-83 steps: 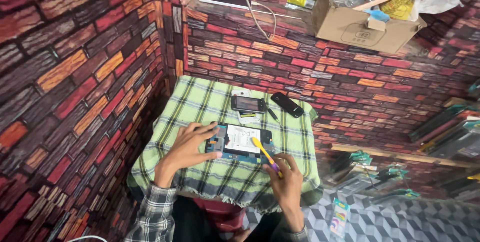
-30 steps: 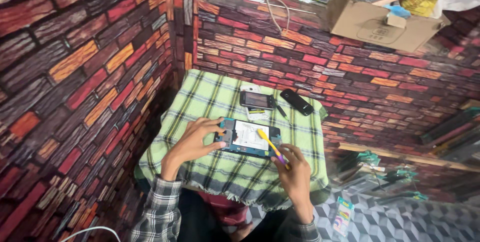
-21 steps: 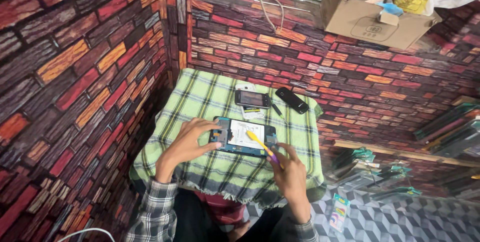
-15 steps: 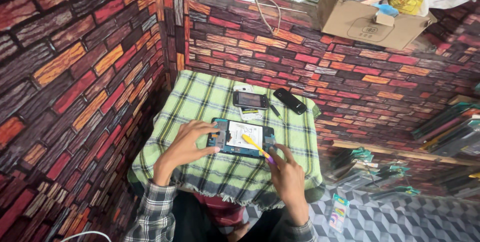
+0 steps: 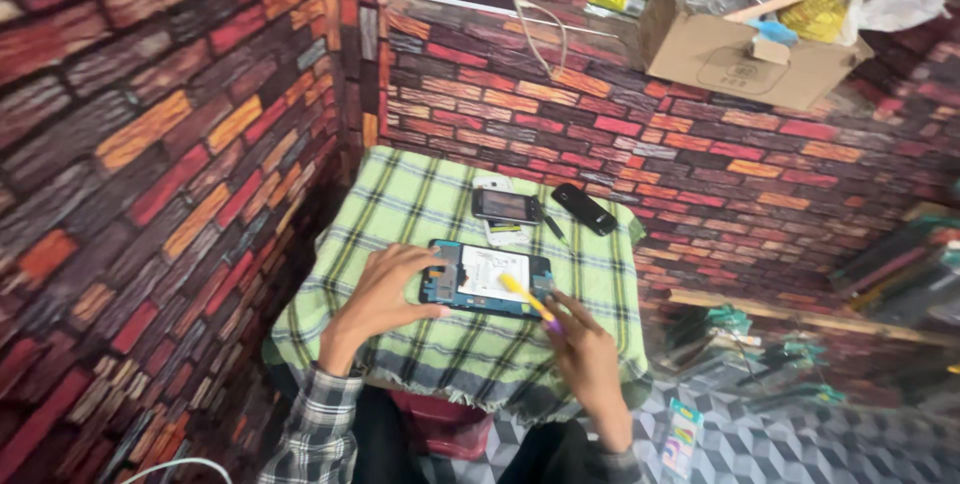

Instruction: The person cleans a blue plastic frame with a yellow tool, then places it onto a disassembled mobile phone chassis on a table. They continue to adjust the frame and the phone components by hand.

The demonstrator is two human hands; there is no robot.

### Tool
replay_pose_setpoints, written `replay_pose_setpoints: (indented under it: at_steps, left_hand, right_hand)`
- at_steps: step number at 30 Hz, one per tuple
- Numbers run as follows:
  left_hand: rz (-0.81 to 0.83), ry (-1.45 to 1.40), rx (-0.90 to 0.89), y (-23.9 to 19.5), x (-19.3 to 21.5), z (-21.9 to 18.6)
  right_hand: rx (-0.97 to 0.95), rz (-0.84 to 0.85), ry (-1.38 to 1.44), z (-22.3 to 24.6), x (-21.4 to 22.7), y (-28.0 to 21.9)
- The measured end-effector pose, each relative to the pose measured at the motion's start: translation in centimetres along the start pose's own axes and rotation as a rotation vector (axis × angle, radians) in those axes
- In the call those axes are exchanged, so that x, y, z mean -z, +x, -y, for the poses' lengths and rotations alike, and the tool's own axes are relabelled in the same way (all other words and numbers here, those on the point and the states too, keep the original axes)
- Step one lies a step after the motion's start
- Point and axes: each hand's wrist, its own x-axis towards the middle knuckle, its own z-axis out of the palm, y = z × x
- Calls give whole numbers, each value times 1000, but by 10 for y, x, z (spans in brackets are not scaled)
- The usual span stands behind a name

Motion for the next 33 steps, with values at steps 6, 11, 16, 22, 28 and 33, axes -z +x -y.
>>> replay_pose_setpoints:
  at_steps: [6,11,16,22,28,33]
  left_hand:
    - [-26,29,5,-2,-1,-5]
    - [-21,65,26,-3,-4,-1]
    - [58,169,27,1,-7,1]
    - [68,157,2,-1,-8,6]
    - [92,122,44,0,-7,3]
    - [84,84,63,0,-3,2]
  right_hand:
    - [-186,11,45,-6,0,4]
    - [-196,59,32,-2,6,13]
    - [-281,92,38,3,8,22]
    - [-252,140,16,0,3,20]
    - [-266,135,76,-5,3,16]
    - [-187,60,89,-6,3,16]
